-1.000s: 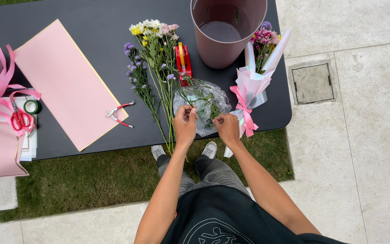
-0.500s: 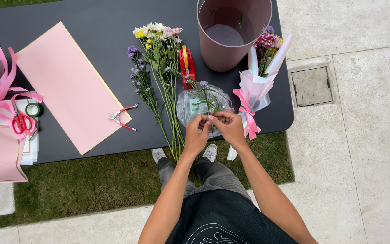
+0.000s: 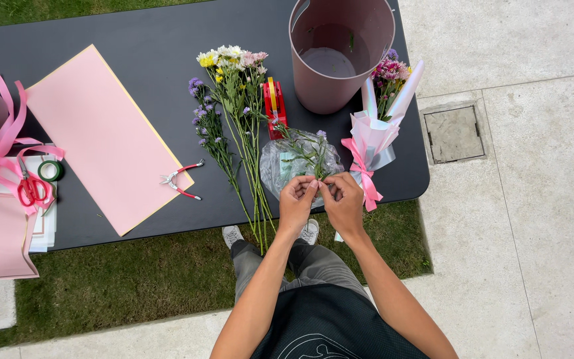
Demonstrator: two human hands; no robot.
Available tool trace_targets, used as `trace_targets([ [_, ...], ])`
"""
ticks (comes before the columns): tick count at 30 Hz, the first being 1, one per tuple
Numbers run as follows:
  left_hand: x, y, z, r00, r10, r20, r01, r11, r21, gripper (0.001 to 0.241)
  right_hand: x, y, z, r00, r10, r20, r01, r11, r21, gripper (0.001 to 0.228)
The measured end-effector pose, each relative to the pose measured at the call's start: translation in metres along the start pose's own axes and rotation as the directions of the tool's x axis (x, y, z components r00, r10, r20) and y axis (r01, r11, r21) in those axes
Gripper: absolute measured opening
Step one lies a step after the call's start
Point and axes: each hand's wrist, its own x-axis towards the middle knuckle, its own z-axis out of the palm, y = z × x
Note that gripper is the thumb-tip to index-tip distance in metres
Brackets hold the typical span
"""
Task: The person trims the stems of various flowers using shears, removes excess leaves from the stalks by hand, and organizes the flowers on a table.
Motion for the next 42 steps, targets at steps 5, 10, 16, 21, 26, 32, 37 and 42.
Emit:
trace_targets([
  [5,0.008,-0.019,0.002,0.999,-0.038,0.028,0.041,0.992,-0.123,0.030,0.001,-0.008,-0.012,0.997,-0.065,0.030,0.067,0.997,-0.036,0.001],
  [10,0.013,-0.018,0.005,0.999,-0.044,0.001,0.044,0.976,-0.212,0.031,-0.001,-0.011,-0.023,0.998,-0.040,0.054,0.038,0.999,0.025,0.005],
  [16,0.008,-0.005,0.010,0.999,0.025,-0.031,-0.026,0.998,-0.057,0.022,0.004,0.007,-0.023,0.974,0.225,0.011,-0.221,0.947,0.231,0.007],
  [21,0.001,0.000,0.013,0.986,0.163,-0.019,-0.159,0.978,0.133,0.021,0.007,-0.006,-0.027,0.945,0.326,0.043,-0.323,0.897,0.302,0.014],
  [26,-0.005,0.008,0.012,0.968,0.249,0.015,-0.246,0.944,0.221,0.018,0.006,-0.010,-0.026,0.915,0.397,0.075,-0.398,0.850,0.346,0.025],
  [32,-0.008,-0.003,0.011,0.978,0.210,-0.012,-0.206,0.967,0.153,0.020,0.003,0.016,-0.018,0.841,0.524,0.132,-0.524,0.731,0.437,0.019],
  [37,-0.012,-0.018,0.017,0.993,0.089,-0.082,-0.092,0.995,-0.035,0.020,-0.010,0.038,-0.006,0.721,0.653,0.232,-0.647,0.515,0.563,0.015],
  [42,0.000,-0.053,0.010,0.976,0.016,-0.219,-0.040,0.994,-0.103,0.013,-0.025,0.040,-0.005,0.763,0.621,0.178,-0.636,0.672,0.380,0.019],
])
